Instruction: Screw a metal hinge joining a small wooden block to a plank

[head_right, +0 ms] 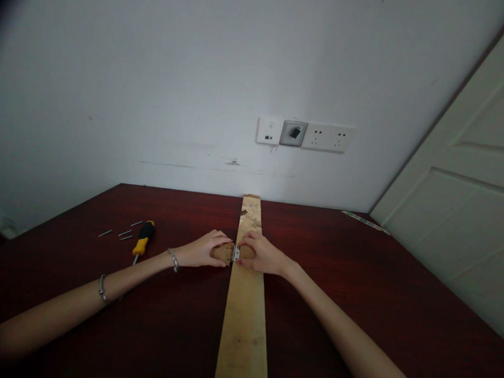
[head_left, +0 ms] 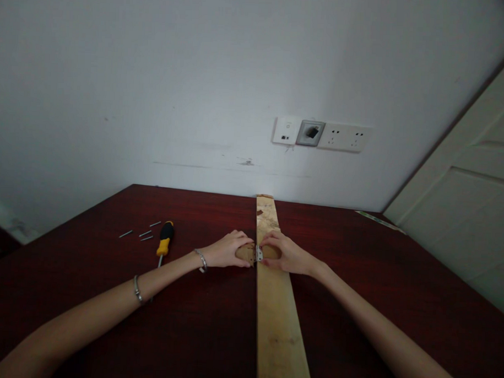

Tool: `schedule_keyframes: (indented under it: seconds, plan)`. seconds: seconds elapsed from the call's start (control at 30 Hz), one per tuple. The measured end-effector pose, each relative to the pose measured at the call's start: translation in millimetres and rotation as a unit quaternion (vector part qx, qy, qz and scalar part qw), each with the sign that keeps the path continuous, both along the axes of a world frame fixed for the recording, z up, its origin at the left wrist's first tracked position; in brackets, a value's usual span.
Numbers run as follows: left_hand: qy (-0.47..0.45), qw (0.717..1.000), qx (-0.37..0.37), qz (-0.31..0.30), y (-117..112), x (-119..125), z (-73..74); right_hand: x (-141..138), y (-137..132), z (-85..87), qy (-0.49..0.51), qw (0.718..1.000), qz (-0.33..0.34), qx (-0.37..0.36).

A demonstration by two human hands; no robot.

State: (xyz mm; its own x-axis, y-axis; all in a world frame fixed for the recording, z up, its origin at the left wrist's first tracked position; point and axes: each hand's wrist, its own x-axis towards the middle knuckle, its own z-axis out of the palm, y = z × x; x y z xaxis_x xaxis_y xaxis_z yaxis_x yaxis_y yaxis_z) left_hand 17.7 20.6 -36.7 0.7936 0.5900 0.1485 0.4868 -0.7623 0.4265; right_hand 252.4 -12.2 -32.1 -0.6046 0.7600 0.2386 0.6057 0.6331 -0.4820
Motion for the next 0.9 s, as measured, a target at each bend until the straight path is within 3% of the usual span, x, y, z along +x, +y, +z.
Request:
schedule_keyframes:
  seconds: [0.9]
  plan:
    - [0.008, 1.0, 0.002, 0.0, -1.9, 0.9, 3.4, 0.3, -0.1, -2.9, -0.005, 1.0, -0.007, 0.006]
